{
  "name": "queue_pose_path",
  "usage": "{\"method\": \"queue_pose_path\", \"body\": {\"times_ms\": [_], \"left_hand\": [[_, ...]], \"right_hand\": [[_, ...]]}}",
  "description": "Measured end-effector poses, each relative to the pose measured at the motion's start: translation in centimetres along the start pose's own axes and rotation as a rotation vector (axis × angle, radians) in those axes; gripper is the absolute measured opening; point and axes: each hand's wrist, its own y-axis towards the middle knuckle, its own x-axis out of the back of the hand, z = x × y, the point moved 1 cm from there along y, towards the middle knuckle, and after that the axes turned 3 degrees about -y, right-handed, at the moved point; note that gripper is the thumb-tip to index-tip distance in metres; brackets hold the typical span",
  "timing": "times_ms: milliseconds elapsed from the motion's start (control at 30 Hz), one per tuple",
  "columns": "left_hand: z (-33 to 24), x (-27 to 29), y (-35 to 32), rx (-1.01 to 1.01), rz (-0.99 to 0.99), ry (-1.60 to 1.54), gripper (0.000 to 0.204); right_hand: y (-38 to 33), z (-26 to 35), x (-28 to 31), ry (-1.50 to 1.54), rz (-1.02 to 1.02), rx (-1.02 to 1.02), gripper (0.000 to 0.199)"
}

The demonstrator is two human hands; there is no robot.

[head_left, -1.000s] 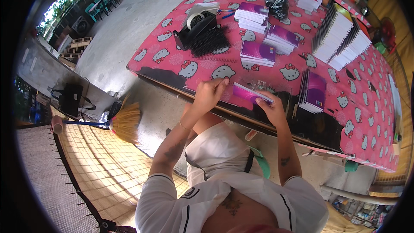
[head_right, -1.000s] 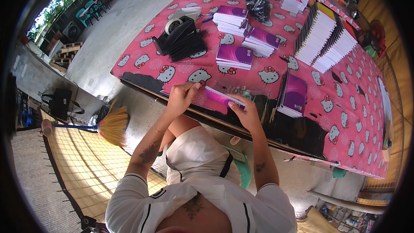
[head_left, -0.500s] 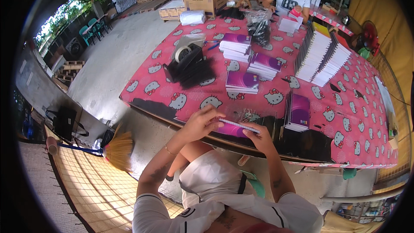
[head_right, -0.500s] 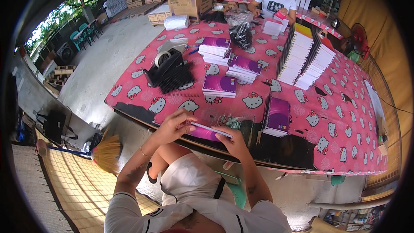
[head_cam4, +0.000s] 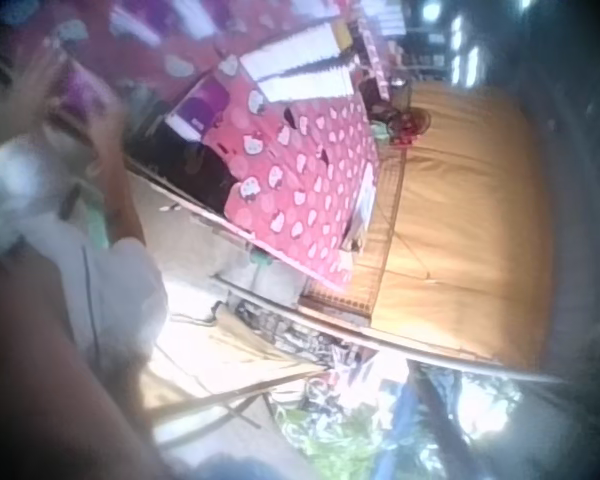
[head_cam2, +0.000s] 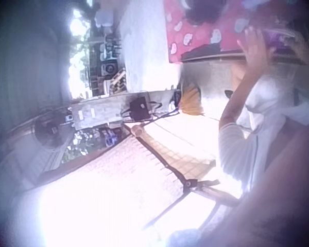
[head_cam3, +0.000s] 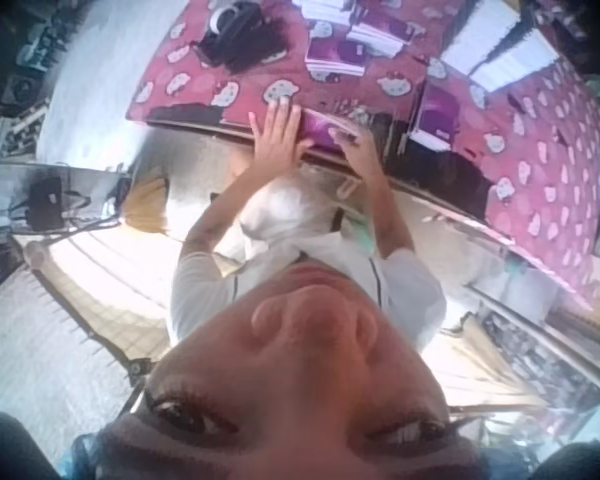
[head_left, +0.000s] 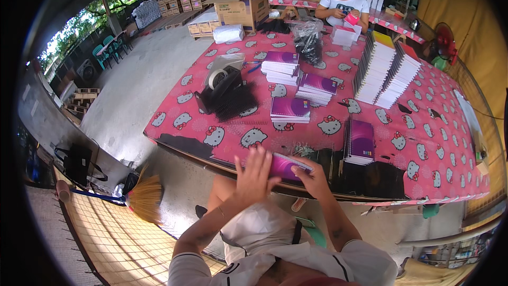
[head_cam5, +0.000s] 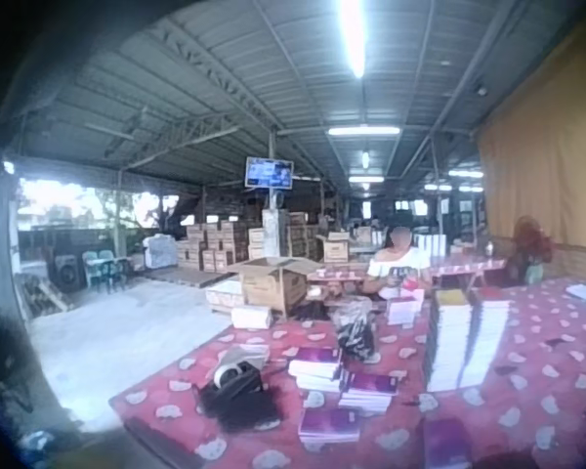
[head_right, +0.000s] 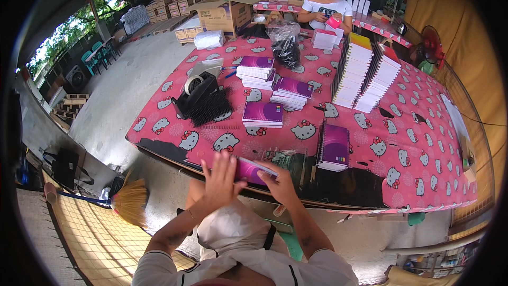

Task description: The person assembles notebooks by picking up small stacks of pages, aligning them, and sliding them into a purple cover by hand before placing the finished items into a larger stack on the table.

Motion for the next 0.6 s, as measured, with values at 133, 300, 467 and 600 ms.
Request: {"method": "queue_pose_path", "body": {"times_ms": [133,300,467,600], "left_hand": [[-0.5,1.2,2.1,0.074,0.189,-0.061,0.081],[-0.1,0.1,1.5,0.026,0.035,0.089,0.085],[-2.1,-0.4,-1.5,-0.085,0.237,-0.148,0.084],[0.1,0.7,4.3,0.068,0.001,0.08,0.088]], "right_hand": [[-0.1,0.8,-0.6,0.076,0.0,-0.114,0.032],[0.3,0.3,-0.7,0.091,0.034,-0.063,0.033],[0.7,0.3,-0.4,0.066,0.079,-0.067,0.033],[1.4,-0.1,-1.0,0.029,0.119,-0.032,0.033]]}}
